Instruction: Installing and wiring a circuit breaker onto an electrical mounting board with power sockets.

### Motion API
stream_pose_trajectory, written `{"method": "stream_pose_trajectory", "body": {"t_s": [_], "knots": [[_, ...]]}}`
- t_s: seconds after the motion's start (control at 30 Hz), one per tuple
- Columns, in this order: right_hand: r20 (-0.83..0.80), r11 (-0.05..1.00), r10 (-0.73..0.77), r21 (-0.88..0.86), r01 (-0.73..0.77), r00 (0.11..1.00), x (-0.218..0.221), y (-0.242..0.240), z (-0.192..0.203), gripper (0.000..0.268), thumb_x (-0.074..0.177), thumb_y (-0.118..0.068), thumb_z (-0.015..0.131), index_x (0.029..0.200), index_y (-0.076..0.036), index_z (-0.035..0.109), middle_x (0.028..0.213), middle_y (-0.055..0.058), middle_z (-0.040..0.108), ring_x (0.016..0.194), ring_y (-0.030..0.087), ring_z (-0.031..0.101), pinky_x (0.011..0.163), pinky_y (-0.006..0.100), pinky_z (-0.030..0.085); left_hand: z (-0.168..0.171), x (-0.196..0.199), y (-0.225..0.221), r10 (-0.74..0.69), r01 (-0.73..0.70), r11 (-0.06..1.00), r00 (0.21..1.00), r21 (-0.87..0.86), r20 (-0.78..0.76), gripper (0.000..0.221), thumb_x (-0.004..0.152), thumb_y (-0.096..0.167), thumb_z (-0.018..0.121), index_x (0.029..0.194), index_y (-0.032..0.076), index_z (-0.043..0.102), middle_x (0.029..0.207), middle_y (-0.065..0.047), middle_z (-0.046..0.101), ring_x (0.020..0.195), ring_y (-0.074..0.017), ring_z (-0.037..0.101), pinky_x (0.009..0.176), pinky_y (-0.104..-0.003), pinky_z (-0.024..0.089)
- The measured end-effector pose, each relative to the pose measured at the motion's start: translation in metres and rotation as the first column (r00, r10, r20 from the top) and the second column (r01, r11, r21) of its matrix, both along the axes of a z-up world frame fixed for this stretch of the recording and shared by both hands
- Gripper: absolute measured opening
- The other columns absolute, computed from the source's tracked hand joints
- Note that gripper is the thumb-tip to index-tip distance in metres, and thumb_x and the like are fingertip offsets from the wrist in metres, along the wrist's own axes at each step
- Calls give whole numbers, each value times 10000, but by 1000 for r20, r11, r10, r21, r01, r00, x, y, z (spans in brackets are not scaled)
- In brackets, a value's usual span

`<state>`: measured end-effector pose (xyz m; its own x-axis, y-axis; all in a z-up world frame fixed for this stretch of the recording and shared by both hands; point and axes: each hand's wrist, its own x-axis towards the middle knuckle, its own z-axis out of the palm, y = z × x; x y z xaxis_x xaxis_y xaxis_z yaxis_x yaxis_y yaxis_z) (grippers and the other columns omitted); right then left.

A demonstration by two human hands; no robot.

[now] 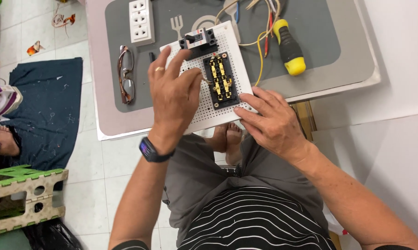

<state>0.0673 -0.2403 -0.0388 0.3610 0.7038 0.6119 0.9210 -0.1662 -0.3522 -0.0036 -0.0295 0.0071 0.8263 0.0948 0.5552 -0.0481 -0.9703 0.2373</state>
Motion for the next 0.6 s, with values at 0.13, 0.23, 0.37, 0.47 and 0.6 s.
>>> {"method": "stream_pose_trajectory", "body": {"t_s": [0.13,0.23,0.37,0.47,0.6], "knots": [[66,993,-21,118,13,998,2,-2,2,242,791,8,741,1028,0,694,1195,144,643,1104,318,641,963,418,508,-10,-24,-28,-1,0,989,1000,147,9,387,808,117,769,1167,145,628,1380,-66,482,1333,-311,380,1108,-485,368],[95,986,13,165,-28,995,8,-5,6,222,801,21,765,1011,21,692,1161,142,660,1047,319,669,907,416,534,-17,-35,-40,-74,98,975,990,201,-122,562,841,264,822,1327,170,554,1443,-87,448,1353,-294,395,1142,-496,325],[77,975,45,216,-61,996,12,0,14,231,805,22,786,1017,12,695,1156,128,667,1029,307,675,899,413,526,-1,-31,-36,-17,50,942,995,332,-102,482,852,75,749,1297,129,570,1372,-103,532,1197,-278,556,1088,-485,384],[62,951,-47,307,26,997,20,-5,22,311,833,2,831,1106,-24,684,1207,162,653,1063,314,656,929,428,561,15,-20,-23,14,52,933,984,357,-179,581,824,53,754,1334,145,490,1389,-95,503,1165,-240,583,1077,-455,383],[95,916,-243,349,197,965,40,-19,21,318,796,105,843,1077,57,701,1221,184,641,1085,355,649,950,445,546,68,-8,-8,-16,97,943,969,319,-246,633,761,69,790,1337,126,532,1392,-72,524,1187,-232,585,1069,-456,412]]}}
